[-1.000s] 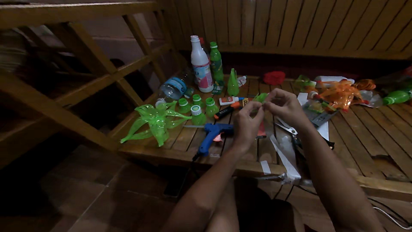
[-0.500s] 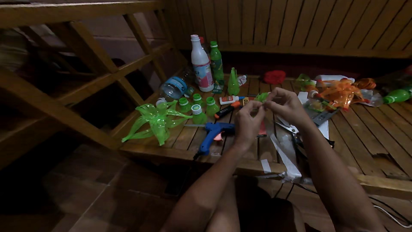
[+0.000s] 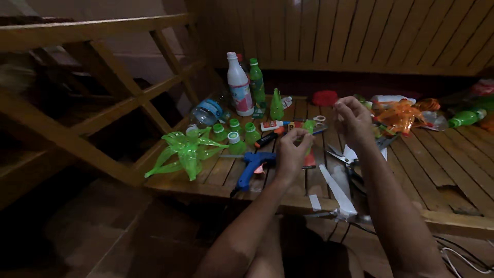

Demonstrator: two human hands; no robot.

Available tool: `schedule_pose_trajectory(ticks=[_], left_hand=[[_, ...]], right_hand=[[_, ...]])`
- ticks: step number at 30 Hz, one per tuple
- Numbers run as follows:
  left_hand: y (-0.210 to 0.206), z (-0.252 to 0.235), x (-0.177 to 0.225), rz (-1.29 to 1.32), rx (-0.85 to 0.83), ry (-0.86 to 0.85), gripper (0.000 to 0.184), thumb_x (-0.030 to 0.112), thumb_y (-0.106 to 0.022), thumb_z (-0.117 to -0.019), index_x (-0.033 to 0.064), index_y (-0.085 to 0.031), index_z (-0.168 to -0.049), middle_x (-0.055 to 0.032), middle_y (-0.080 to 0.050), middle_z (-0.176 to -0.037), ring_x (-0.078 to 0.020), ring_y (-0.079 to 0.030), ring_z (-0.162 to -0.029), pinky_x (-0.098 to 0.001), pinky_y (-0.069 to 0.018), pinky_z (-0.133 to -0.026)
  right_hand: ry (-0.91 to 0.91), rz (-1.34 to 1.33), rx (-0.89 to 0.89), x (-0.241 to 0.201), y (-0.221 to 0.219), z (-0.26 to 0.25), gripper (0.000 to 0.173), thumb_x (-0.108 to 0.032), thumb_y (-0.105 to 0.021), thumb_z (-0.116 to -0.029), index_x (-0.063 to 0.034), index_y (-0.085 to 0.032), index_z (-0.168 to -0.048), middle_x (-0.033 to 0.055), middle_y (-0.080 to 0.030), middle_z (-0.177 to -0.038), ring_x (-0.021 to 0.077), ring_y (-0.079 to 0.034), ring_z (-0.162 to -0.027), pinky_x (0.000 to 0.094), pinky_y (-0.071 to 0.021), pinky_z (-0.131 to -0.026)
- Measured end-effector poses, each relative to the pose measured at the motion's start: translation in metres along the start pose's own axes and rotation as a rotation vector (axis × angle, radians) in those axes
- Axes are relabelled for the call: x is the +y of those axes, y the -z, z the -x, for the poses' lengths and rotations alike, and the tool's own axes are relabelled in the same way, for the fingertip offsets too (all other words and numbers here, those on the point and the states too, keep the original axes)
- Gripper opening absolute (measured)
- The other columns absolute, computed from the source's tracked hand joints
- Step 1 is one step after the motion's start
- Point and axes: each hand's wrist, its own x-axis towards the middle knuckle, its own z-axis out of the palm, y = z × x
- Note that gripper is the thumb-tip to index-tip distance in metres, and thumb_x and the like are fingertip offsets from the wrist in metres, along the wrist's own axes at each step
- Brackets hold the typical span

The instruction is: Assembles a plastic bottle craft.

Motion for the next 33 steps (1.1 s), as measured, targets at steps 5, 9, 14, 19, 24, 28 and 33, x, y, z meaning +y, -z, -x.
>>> schedule_pose_trajectory(ticks=[5, 9, 14, 19, 24, 28, 33], left_hand=[[0.003, -0.001, 0.002, 0.059, 0.001, 0.023, 0.014, 0.015, -0.064, -0.1022, 0.0039, -0.069, -0.109, -0.0043, -0.072, -0.097, -0.008, -0.067, -0.081, -0.0257, -0.0546, -0.073], [0.004, -0.001, -0.002, 0.085, 0.011, 0.015, 0.015, 0.017, -0.064, -0.1028, 0.0046, -0.068, -0.111, -0.003, -0.073, -0.096, -0.0063, -0.067, -0.077, -0.0233, -0.054, -0.069], [0.002, -0.003, -0.001, 0.116, 0.043, 0.028, 0.014, 0.014, -0.065, -0.1019, 0.0033, -0.068, -0.111, -0.004, -0.074, -0.095, -0.0075, -0.068, -0.078, -0.0245, -0.056, -0.071], [0.003, -0.003, 0.003, 0.11, 0.07, 0.038, 0.016, 0.014, -0.065, -0.1015, 0.0022, -0.069, -0.111, -0.0051, -0.072, -0.098, -0.0071, -0.066, -0.081, -0.0252, -0.0536, -0.074], [0.003, -0.002, 0.006, 0.075, 0.069, 0.053, 0.016, 0.015, -0.066, -0.1012, 0.003, -0.07, -0.11, -0.0041, -0.071, -0.099, -0.0068, -0.065, -0.082, -0.0252, -0.0533, -0.074], [0.002, 0.0, 0.008, 0.032, 0.067, 0.029, 0.016, 0.015, -0.067, -0.1006, 0.003, -0.071, -0.11, -0.0052, -0.072, -0.101, -0.0073, -0.066, -0.085, -0.0259, -0.0542, -0.078], [-0.002, 0.002, 0.005, 0.031, 0.075, -0.026, 0.012, 0.011, -0.067, -0.0999, 0.0033, -0.071, -0.108, -0.0029, -0.071, -0.093, -0.0036, -0.062, -0.074, -0.0215, -0.0519, -0.07]], right_hand=[[0.009, -0.01, -0.047, 0.0, -0.002, 0.0, 0.017, -0.014, -0.04, -0.1076, -0.0152, -0.055, -0.1, -0.0125, -0.06, -0.073, -0.0058, -0.046, -0.051, 0.0112, -0.039, -0.046], [0.005, -0.035, 0.06, 0.0, -0.003, -0.003, 0.034, -0.021, -0.031, -0.1105, -0.0189, -0.052, -0.084, -0.0137, -0.052, -0.065, -0.0042, -0.043, -0.05, 0.0133, -0.0386, -0.047], [0.003, 0.121, -0.076, 0.0, 0.004, -0.002, 0.019, -0.015, -0.04, -0.1077, -0.0092, -0.058, -0.107, -0.0084, -0.062, -0.081, -0.0032, -0.05, -0.058, 0.0148, -0.0437, -0.052], [-0.01, 0.283, -0.291, -0.001, -0.011, 0.004, 0.013, -0.011, -0.058, -0.0989, -0.0024, -0.063, -0.107, -0.004, -0.065, -0.096, -0.0037, -0.061, -0.079, 0.0159, -0.0536, -0.071], [-0.026, 0.282, -0.336, 0.003, -0.011, 0.004, 0.012, -0.008, -0.061, -0.0953, -0.0025, -0.064, -0.105, -0.0032, -0.066, -0.096, -0.0016, -0.063, -0.081, 0.0185, -0.056, -0.074], [-0.023, 0.298, -0.331, 0.0, -0.012, 0.006, 0.011, -0.006, -0.062, -0.0942, -0.0017, -0.064, -0.104, -0.0033, -0.065, -0.093, -0.0026, -0.062, -0.079, 0.0164, -0.0545, -0.072], [-0.002, 0.302, -0.353, 0.004, -0.011, 0.005, 0.012, -0.008, -0.062, -0.0933, -0.0014, -0.063, -0.103, -0.0034, -0.064, -0.089, -0.0029, -0.061, -0.074, 0.0159, -0.0533, -0.069]])
